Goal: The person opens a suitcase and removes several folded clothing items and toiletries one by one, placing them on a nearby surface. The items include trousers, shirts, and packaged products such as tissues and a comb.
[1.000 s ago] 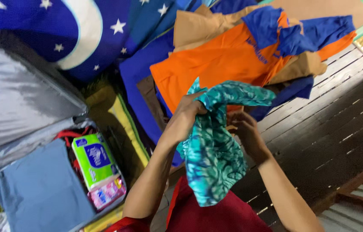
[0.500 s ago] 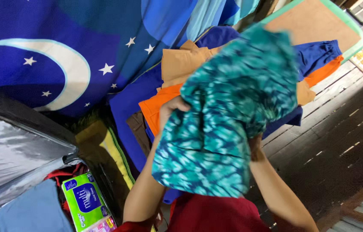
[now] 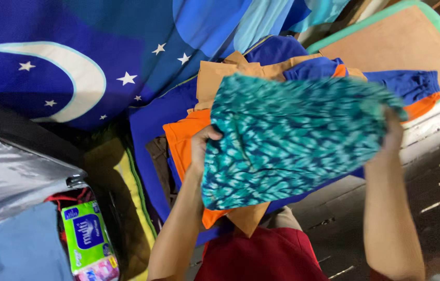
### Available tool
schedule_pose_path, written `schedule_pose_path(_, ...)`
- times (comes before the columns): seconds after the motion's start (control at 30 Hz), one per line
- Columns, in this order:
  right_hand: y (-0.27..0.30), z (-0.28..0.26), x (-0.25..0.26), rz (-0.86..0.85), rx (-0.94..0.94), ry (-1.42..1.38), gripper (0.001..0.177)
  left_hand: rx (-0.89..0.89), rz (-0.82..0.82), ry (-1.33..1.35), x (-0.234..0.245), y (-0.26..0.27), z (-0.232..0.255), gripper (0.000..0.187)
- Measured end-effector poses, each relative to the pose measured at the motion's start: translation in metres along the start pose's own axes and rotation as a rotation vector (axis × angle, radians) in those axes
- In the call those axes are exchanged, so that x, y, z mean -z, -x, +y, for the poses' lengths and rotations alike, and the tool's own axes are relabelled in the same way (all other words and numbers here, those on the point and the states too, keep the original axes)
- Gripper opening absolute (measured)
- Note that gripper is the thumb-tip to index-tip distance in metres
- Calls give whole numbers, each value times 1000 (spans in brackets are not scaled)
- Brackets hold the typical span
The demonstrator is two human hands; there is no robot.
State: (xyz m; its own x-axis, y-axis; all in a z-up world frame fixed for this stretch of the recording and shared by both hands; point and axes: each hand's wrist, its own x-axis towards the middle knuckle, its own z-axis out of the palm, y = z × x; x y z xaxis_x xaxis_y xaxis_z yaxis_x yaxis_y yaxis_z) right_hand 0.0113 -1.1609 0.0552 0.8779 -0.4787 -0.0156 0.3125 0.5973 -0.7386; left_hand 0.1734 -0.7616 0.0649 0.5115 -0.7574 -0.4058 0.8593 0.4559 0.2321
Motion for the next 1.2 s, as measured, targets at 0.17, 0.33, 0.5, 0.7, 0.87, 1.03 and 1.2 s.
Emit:
schedule_pose_path(0.17,-34,-94,3,-41,76,191,41,-31,-31,122,-57,-36,-47,40)
schedule_pose_path(0.33,-90,-90,38,267,-81,556,42,-91,147,-17,-18,-82,-62,33)
schedule_pose_path(0.5,-86,-10,23,-5,-547,445,39,-197,483,-617,32,-50,-63,48)
schedule_pose_path(0.7,-73,27,-21,-183,-764,484,44,-947,545,-1797,-27,-9,-87,77)
schedule_pose_path(0.87,-56,73,-61,-292,-1013,529,57,-978,314,-1512,-84,-21,-112,71)
schedule_pose_path(1.03,-49,72,-93,-823,-650,711,54,-787,432,-1054,-40,-17,-72,32)
schedule_pose_path(1.2,-65,66,-71,-714,-489,824,37,-948,702,-557,47,78,-11,34)
